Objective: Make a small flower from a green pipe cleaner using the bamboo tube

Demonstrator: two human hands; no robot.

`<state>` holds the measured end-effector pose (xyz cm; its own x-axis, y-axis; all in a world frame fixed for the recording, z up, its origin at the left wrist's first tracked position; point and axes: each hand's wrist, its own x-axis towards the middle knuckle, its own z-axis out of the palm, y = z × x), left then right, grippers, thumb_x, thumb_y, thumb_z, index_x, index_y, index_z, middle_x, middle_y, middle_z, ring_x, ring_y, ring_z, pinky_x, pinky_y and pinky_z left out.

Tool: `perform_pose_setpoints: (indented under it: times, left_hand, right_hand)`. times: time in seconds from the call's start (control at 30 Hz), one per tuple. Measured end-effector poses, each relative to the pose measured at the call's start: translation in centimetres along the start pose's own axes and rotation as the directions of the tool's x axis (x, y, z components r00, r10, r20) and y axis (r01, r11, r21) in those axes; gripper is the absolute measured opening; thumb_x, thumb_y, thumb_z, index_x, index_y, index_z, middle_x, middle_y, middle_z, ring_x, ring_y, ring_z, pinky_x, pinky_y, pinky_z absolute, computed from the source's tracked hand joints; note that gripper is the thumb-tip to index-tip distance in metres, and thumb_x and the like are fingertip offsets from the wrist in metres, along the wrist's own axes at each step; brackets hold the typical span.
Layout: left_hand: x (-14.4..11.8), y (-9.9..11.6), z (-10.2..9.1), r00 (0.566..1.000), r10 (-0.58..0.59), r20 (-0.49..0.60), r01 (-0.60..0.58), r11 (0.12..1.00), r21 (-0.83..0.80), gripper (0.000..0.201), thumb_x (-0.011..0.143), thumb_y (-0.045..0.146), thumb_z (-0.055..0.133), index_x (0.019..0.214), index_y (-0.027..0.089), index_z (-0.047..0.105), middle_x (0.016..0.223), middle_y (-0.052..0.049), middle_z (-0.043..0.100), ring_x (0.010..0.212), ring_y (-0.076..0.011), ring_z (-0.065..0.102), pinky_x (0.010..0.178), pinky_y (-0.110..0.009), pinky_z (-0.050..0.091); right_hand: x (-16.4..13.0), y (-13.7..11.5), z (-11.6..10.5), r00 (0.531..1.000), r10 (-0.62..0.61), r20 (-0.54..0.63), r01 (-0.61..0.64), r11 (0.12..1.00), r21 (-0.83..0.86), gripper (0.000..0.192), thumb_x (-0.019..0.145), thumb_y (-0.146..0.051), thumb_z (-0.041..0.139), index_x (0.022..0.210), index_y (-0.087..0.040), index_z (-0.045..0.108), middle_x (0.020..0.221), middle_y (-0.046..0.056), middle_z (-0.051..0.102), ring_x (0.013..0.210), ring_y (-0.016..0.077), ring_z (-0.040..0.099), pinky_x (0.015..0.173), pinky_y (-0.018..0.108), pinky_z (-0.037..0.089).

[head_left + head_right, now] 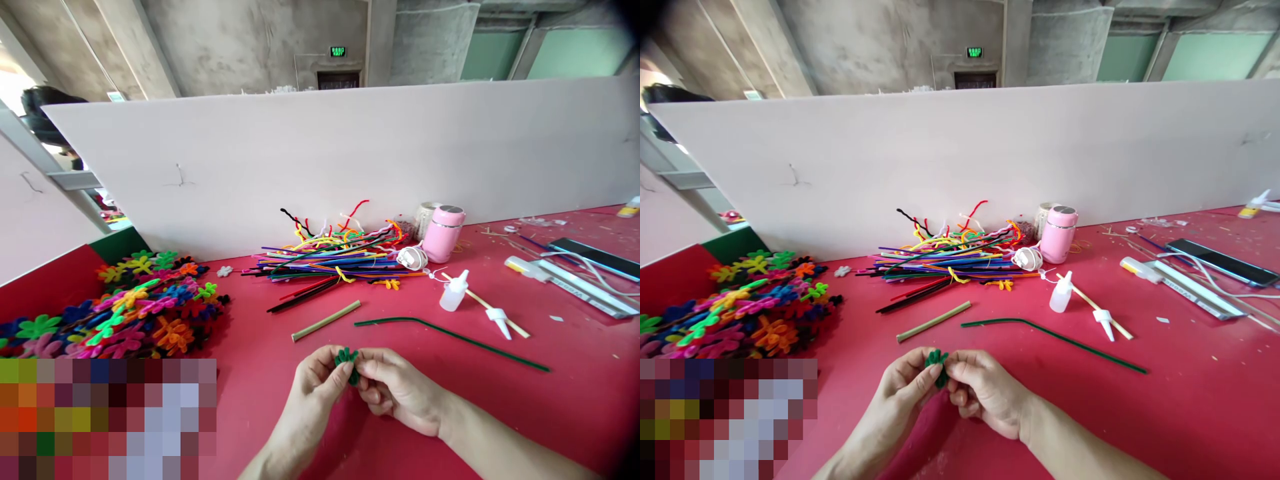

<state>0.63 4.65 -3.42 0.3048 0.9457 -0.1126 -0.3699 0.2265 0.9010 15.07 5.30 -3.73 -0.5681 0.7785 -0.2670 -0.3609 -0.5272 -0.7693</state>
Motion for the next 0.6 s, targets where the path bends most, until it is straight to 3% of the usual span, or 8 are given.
perform_pose_setpoints:
  times: [0.1, 0.17, 0.23, 0.4, 0.6]
  left_hand:
    - [0.2, 0.1, -0.1, 1.0, -0.031, 0.002, 0.031, 0.999, -0.034, 0.008, 0.073, 0.02, 0.062, 0.074, 0.012, 0.061, 0.067, -0.003, 0.059, 0.062, -0.0113, 0.052, 0.061, -0.024, 0.039]
    - [0.3, 0.1, -0.3, 0.998, -0.065, 0.01, 0.065, 0.996, -0.057, 0.01, 0.072, 0.021, 0.063, 0.074, 0.011, 0.061, 0.065, -0.003, 0.058, 0.059, -0.0096, 0.05, 0.056, -0.021, 0.037]
    - [0.5, 0.2, -0.6, 0.996, -0.09, 0.018, 0.092, 0.993, -0.074, 0.011, 0.071, 0.021, 0.064, 0.073, 0.01, 0.062, 0.061, -0.001, 0.055, 0.054, -0.0064, 0.046, 0.05, -0.017, 0.033]
    - [0.4, 0.2, -0.9, 0.992, -0.125, 0.027, 0.126, 0.989, -0.07, 0.013, 0.069, 0.023, 0.066, 0.07, 0.01, 0.062, 0.058, 0.002, 0.048, 0.05, -0.0039, 0.037, 0.048, -0.016, 0.027]
    - [0.5, 0.0, -1.2, 0.983, -0.167, 0.071, 0.168, 0.986, -0.007, 0.014, 0.067, 0.024, 0.067, 0.069, 0.011, 0.061, 0.057, 0.002, 0.046, 0.052, -0.0056, 0.036, 0.051, -0.019, 0.028]
  right_hand:
    - [0.2, 0.1, -0.1, 1.0, -0.011, -0.022, 0.01, 1.0, -0.028, 0.019, 0.074, -0.029, 0.057, 0.07, -0.014, 0.046, 0.062, -0.004, 0.042, 0.045, 0.0028, 0.032, 0.04, 0.016, 0.014]
    - [0.2, 0.1, -0.1, 0.993, -0.094, -0.074, 0.081, 0.982, -0.17, 0.02, 0.077, -0.031, 0.055, 0.071, -0.014, 0.046, 0.059, -0.004, 0.041, 0.045, 0.0034, 0.032, 0.04, 0.016, 0.017]
    - [0.2, -0.1, -0.1, 0.967, -0.236, -0.097, 0.184, 0.908, -0.376, 0.02, 0.081, -0.033, 0.051, 0.073, -0.015, 0.048, 0.057, -0.005, 0.039, 0.046, 0.0046, 0.033, 0.042, 0.017, 0.022]
    - [-0.3, -0.9, -0.3, 0.858, -0.509, 0.075, 0.376, 0.522, -0.766, 0.009, 0.084, -0.025, 0.047, 0.082, -0.016, 0.05, 0.07, -0.001, 0.047, 0.061, 0.0096, 0.044, 0.055, 0.02, 0.037]
    - [-0.3, -1.3, -1.0, 0.779, -0.546, 0.307, 0.427, 0.104, -0.898, 0.01, 0.087, -0.022, 0.042, 0.078, -0.019, 0.046, 0.074, 0.001, 0.049, 0.068, 0.0131, 0.048, 0.06, 0.023, 0.037]
